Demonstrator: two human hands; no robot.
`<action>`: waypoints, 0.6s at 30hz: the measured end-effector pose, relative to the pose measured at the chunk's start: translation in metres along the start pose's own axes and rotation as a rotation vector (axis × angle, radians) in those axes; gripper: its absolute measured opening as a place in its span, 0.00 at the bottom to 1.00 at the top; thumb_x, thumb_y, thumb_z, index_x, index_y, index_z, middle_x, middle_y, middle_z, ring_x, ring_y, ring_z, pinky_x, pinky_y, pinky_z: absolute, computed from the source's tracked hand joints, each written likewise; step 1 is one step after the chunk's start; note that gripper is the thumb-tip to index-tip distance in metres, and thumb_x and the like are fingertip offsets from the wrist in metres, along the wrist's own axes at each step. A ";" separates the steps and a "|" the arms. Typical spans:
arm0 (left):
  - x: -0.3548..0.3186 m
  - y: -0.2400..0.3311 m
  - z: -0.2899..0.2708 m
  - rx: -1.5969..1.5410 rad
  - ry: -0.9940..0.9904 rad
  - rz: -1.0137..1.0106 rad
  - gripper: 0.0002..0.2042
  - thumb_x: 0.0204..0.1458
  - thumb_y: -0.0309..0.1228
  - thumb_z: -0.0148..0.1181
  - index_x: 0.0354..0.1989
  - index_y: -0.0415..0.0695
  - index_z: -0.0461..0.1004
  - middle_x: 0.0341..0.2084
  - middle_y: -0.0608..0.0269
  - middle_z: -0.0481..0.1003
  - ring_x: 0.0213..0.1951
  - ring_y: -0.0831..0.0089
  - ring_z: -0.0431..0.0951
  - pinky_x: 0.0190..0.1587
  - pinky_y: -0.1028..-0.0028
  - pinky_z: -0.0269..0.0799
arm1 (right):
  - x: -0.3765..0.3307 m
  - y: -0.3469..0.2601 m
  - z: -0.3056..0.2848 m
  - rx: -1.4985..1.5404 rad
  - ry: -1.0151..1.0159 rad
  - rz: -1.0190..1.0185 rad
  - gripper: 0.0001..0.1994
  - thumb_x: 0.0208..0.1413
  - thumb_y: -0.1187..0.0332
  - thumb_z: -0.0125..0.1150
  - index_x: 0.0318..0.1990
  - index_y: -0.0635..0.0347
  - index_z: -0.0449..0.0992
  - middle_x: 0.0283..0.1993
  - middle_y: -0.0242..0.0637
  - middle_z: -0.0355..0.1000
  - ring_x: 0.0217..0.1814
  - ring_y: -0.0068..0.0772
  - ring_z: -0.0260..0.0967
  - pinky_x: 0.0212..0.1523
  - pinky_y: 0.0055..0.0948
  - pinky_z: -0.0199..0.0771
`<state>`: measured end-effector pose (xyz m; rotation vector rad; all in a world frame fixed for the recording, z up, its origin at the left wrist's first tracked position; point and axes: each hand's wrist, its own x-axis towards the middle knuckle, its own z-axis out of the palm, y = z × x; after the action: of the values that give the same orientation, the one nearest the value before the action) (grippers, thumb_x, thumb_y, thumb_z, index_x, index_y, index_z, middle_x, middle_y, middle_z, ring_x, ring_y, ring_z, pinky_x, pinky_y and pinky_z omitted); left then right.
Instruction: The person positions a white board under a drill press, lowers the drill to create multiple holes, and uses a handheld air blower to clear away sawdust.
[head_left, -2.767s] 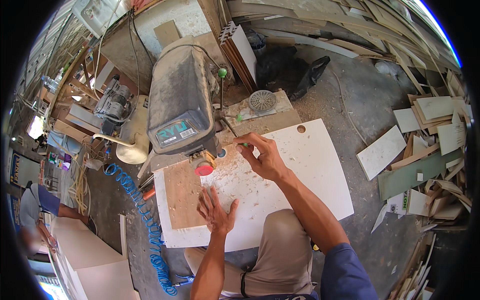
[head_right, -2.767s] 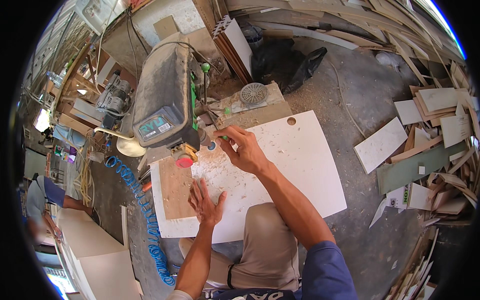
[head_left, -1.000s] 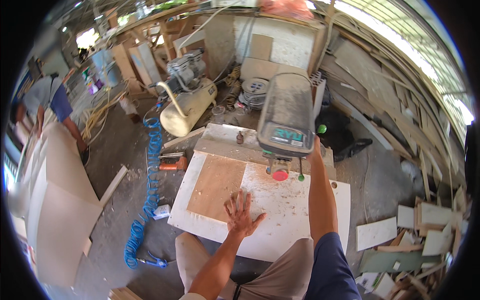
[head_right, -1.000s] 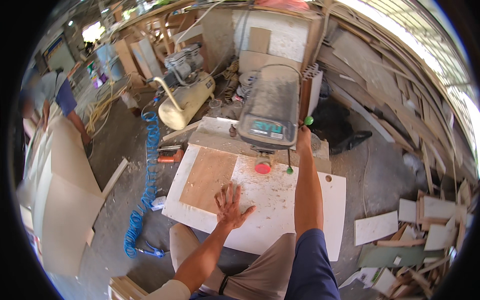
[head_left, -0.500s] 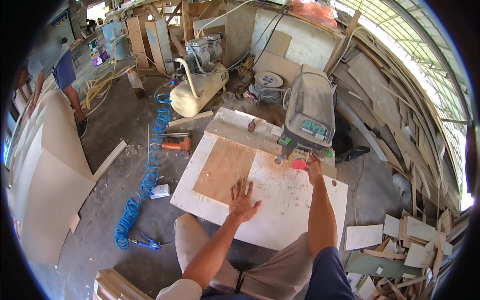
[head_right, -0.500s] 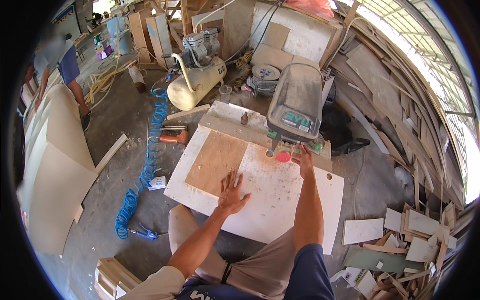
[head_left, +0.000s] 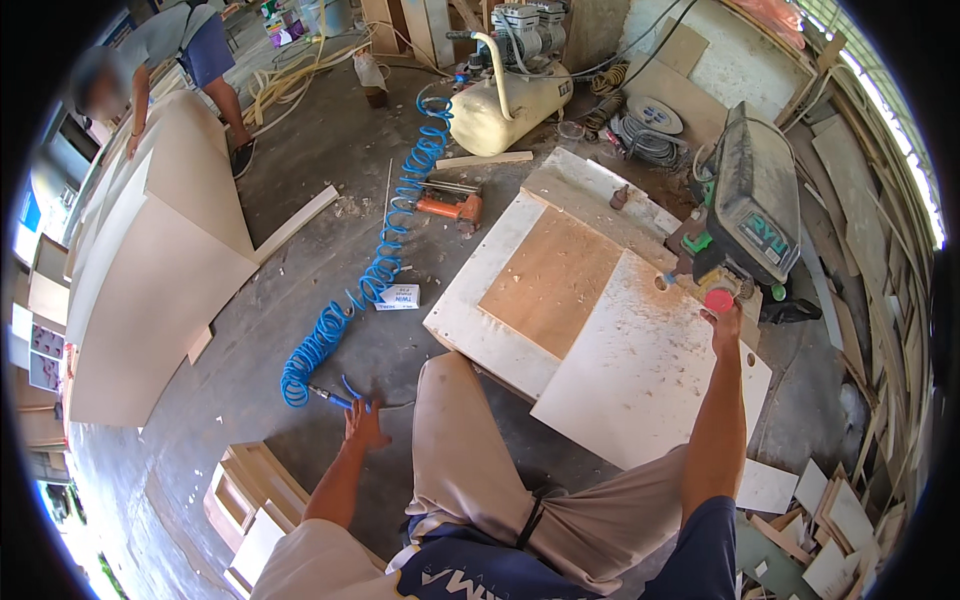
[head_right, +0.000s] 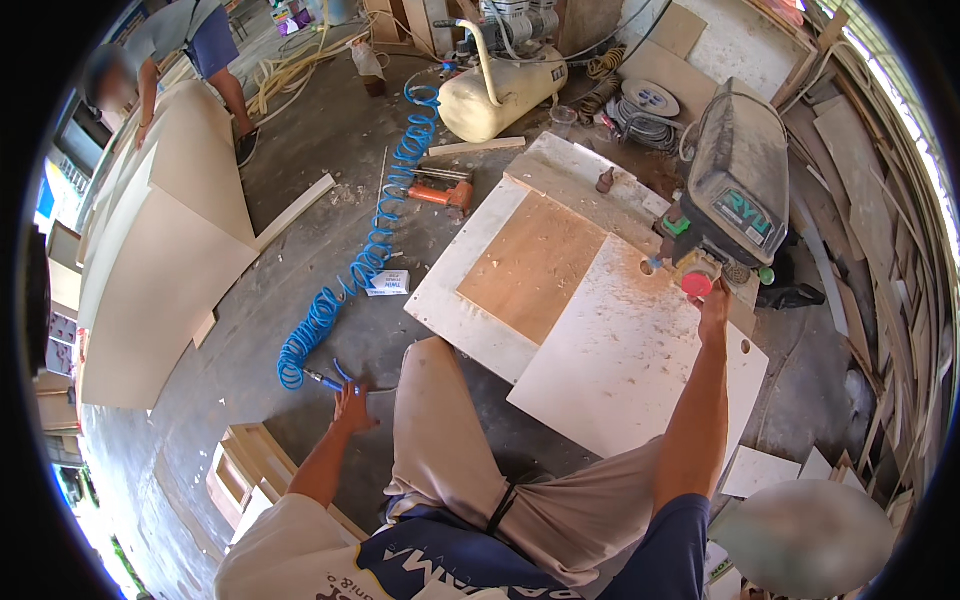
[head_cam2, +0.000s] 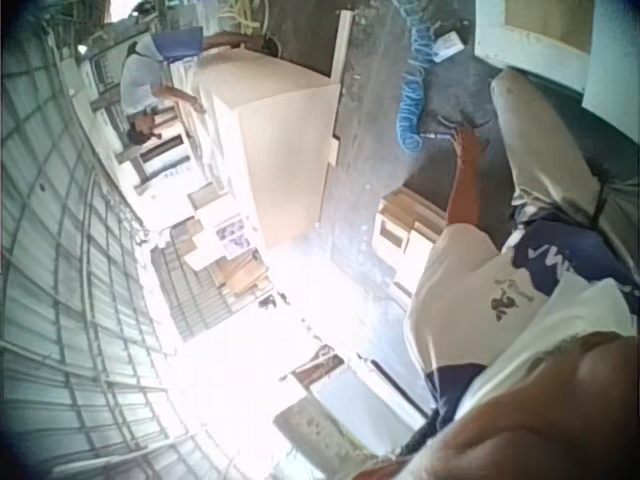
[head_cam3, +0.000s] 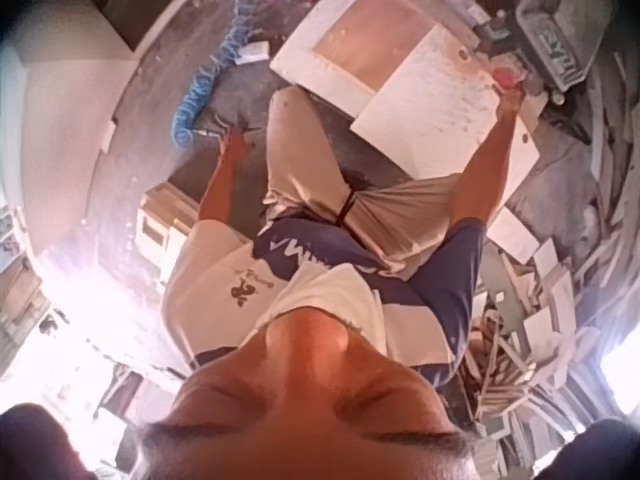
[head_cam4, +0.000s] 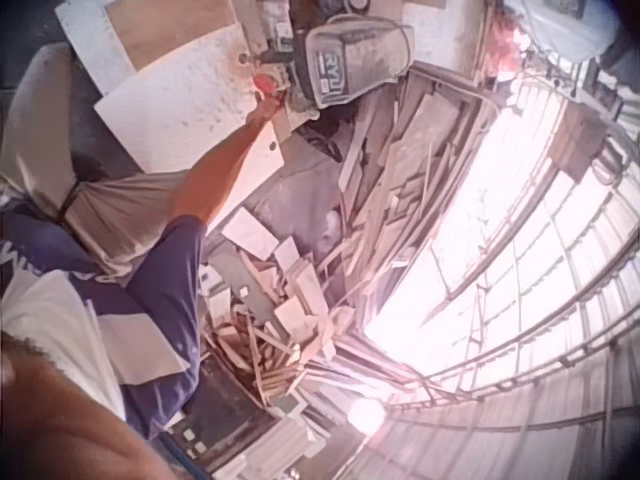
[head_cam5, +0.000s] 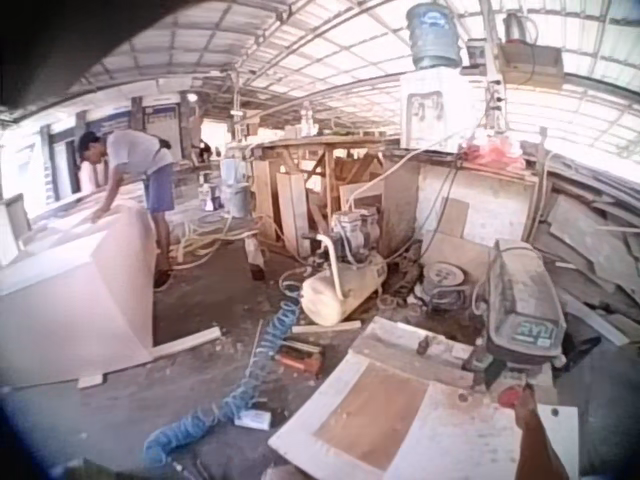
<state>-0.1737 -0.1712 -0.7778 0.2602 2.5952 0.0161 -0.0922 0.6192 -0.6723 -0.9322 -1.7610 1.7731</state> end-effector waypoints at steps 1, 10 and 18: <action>-0.005 0.004 0.011 0.105 -0.114 0.057 0.40 0.51 0.35 0.72 0.75 0.53 0.61 0.77 0.44 0.53 0.80 0.46 0.48 0.75 0.38 0.52 | -0.005 -0.002 -0.009 -0.003 0.044 0.002 0.21 0.71 0.53 0.56 0.64 0.53 0.71 0.58 0.37 0.77 0.58 0.37 0.77 0.49 0.49 0.86; 0.066 -0.067 0.053 0.425 -0.045 0.059 0.35 0.63 0.34 0.57 0.80 0.61 0.54 0.79 0.49 0.51 0.77 0.43 0.55 0.73 0.32 0.54 | 0.014 0.005 0.009 0.051 0.074 0.020 0.36 0.70 0.40 0.55 0.75 0.55 0.60 0.67 0.35 0.67 0.57 0.34 0.75 0.41 0.43 0.86; 0.056 -0.083 0.010 0.091 0.160 0.137 0.46 0.49 0.29 0.67 0.78 0.36 0.50 0.74 0.38 0.57 0.70 0.41 0.64 0.73 0.46 0.54 | -0.017 -0.019 0.012 -0.017 0.143 0.041 0.29 0.73 0.44 0.51 0.64 0.62 0.76 0.62 0.39 0.75 0.47 0.35 0.80 0.35 0.34 0.80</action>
<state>-0.2309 -0.2424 -0.8195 0.4882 2.7356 -0.0335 -0.0926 0.5995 -0.6521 -1.0813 -1.6800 1.6743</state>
